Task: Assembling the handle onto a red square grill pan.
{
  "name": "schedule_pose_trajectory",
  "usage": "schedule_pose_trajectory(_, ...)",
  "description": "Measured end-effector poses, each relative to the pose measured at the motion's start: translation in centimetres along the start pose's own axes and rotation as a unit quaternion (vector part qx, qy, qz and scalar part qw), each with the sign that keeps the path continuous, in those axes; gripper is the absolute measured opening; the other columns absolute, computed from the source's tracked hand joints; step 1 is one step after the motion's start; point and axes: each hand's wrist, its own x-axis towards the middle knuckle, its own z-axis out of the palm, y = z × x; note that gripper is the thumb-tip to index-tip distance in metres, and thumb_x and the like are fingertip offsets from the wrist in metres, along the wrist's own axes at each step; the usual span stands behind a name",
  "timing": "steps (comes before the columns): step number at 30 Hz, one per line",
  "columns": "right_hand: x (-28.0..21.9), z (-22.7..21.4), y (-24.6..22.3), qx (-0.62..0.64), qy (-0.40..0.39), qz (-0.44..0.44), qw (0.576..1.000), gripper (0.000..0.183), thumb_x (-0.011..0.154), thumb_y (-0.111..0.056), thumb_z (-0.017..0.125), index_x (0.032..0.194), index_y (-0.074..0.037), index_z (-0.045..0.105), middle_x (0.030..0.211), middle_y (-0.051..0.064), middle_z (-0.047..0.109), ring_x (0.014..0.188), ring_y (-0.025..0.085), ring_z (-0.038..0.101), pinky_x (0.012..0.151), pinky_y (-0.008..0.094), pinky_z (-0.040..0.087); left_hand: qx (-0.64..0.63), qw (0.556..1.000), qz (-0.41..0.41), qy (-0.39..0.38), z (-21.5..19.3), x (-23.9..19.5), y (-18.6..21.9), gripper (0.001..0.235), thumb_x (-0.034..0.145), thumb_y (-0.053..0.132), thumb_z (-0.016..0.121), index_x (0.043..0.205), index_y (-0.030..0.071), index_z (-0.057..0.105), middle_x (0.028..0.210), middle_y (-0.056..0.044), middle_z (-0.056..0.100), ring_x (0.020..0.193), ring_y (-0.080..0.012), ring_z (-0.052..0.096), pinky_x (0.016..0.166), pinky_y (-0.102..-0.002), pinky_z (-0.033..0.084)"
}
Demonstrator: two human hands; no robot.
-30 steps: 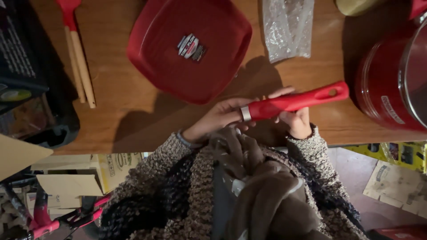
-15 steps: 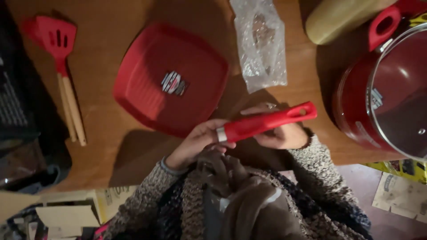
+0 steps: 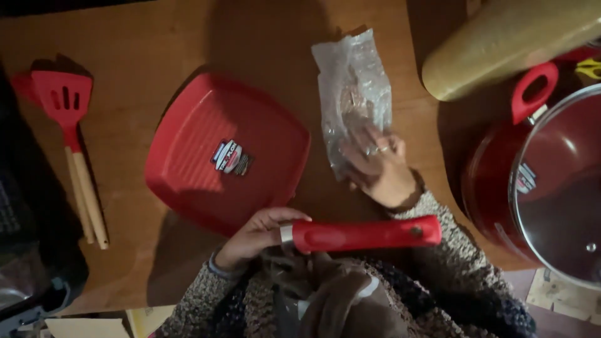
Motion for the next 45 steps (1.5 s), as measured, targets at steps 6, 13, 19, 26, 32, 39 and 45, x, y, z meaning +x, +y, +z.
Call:
schedule_pose_trajectory(6, -0.9, 0.9, -0.7, -0.048, -0.043, 0.016, 0.998, 0.059, 0.084, -0.023, 0.075, 0.139, -0.007, 0.061, 0.148, 0.020, 0.053, 0.140, 0.041, 0.046, 0.111, 0.054, 0.033, 0.018, 1.000, -0.001, 0.012, -1.4, 0.3, -1.3, 0.041, 0.103, 0.005, 0.063, 0.144, -0.002, 0.059, 0.133, -0.012, 0.071, 0.115, -0.0168, 0.071, 0.097, -0.032, 0.058)
schedule_pose_trajectory(13, -1.0, 0.5, -1.0, -0.032, -0.096, 0.045, 0.994, 0.062, 0.088, -0.019, 0.063, 0.148, -0.006, 0.053, 0.147, 0.023, 0.053, 0.139, 0.047, 0.047, 0.116, 0.061, 0.032, -0.011, 1.000, -0.022, 0.004, -1.1, 0.3, -0.8, 0.043, 0.104, 0.008, 0.064, 0.145, 0.000, 0.058, 0.130, -0.009, 0.071, 0.106, -0.0132, 0.072, 0.081, -0.027, 0.062)
schedule_pose_trajectory(19, -0.9, 1.0, -0.9, -0.037, -0.073, 0.040, 0.996, 0.059, 0.090, -0.021, 0.067, 0.146, -0.008, 0.056, 0.146, 0.021, 0.055, 0.137, 0.045, 0.048, 0.117, 0.059, 0.033, 0.002, 1.000, -0.027, 0.012, -0.3, 0.5, -0.4, 0.043, 0.103, 0.009, 0.062, 0.145, 0.001, 0.056, 0.135, -0.010, 0.069, 0.110, -0.0151, 0.072, 0.080, -0.027, 0.063)
schedule_pose_trajectory(26, -0.2, 0.0, -1.6, -0.047, -0.100, 0.062, 0.992, 0.059, 0.083, -0.021, 0.070, 0.140, -0.011, 0.059, 0.144, 0.018, 0.056, 0.136, 0.042, 0.049, 0.114, 0.057, 0.035, 0.021, 0.999, -0.027, 0.008, 0.1, 0.4, -0.5, 0.047, 0.102, 0.006, 0.063, 0.147, -0.001, 0.055, 0.136, -0.012, 0.068, 0.111, -0.0179, 0.072, 0.082, -0.030, 0.063)
schedule_pose_trajectory(32, -0.2, -0.2, -1.9, -0.039, -0.078, 0.059, 0.995, 0.055, 0.085, -0.020, 0.071, 0.137, -0.009, 0.060, 0.144, 0.016, 0.056, 0.139, 0.039, 0.047, 0.115, 0.056, 0.037, 0.019, 1.000, 0.004, 0.005, 1.2, 0.3, -0.3, 0.048, 0.099, 0.009, 0.062, 0.145, 0.000, 0.054, 0.140, -0.009, 0.066, 0.112, -0.0185, 0.072, 0.084, -0.031, 0.064)
schedule_pose_trajectory(39, -0.3, 0.3, -1.6, -0.042, -0.080, 0.049, 0.995, 0.062, 0.076, -0.021, 0.075, 0.135, -0.009, 0.059, 0.143, 0.015, 0.055, 0.137, 0.041, 0.047, 0.113, 0.056, 0.035, 0.050, 0.999, 0.000, 0.014, 2.5, -0.1, -0.4, 0.048, 0.101, 0.007, 0.062, 0.148, -0.001, 0.053, 0.127, -0.014, 0.072, 0.106, -0.0231, 0.075, 0.080, -0.031, 0.063)
schedule_pose_trajectory(45, -1.0, 0.9, -0.7, -0.038, -0.067, 0.043, 0.996, 0.066, 0.077, -0.019, 0.080, 0.139, -0.015, 0.060, 0.145, 0.011, 0.057, 0.140, 0.036, 0.047, 0.116, 0.051, 0.034, 0.083, 0.995, 0.026, 0.045, 2.9, -0.3, -0.6, 0.048, 0.105, 0.013, 0.059, 0.150, 0.000, 0.051, 0.126, -0.014, 0.073, 0.107, -0.0229, 0.075, 0.078, -0.029, 0.063)
